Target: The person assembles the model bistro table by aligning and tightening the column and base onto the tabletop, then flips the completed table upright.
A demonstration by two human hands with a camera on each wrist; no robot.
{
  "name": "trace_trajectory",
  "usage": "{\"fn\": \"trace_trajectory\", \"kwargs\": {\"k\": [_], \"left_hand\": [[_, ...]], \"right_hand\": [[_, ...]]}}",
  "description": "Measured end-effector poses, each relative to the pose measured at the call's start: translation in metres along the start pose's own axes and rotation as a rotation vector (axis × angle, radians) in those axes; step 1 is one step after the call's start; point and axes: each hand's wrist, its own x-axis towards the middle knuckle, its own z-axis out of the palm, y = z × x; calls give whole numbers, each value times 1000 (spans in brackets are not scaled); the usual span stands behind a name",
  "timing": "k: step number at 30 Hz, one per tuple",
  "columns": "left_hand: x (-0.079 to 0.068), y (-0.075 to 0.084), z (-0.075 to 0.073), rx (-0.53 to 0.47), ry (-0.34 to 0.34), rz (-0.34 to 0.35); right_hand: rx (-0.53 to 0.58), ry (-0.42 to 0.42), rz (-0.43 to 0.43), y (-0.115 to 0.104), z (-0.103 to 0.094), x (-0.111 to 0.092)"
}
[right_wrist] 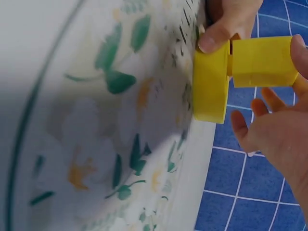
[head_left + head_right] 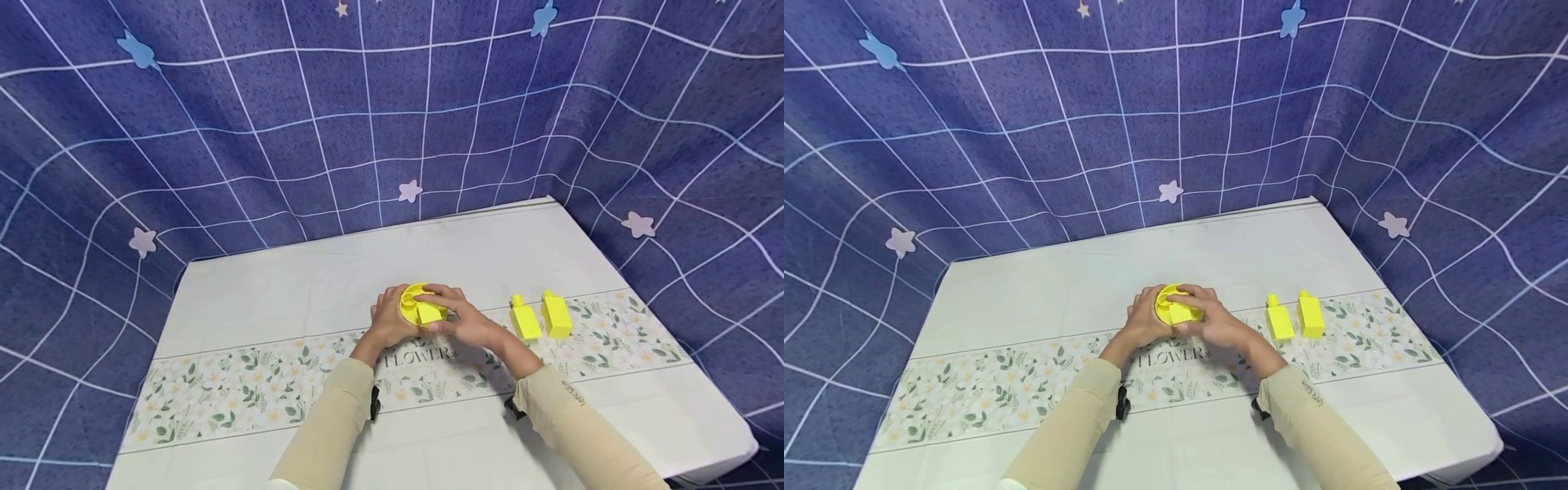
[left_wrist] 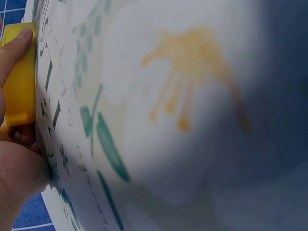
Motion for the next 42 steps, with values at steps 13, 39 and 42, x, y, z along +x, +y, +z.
{"fn": "trace_trajectory", "kwargs": {"k": [13, 39, 42], "left_hand": [[2, -1, 1, 12, 3, -7], [1, 2, 0, 29, -1, -17], [1, 2, 0, 29, 1, -13]], "right_hand": [[-62, 202, 74, -3, 23, 13], [-14, 346, 47, -1, 27, 22], [-43, 390, 91, -2, 32, 25]]}}
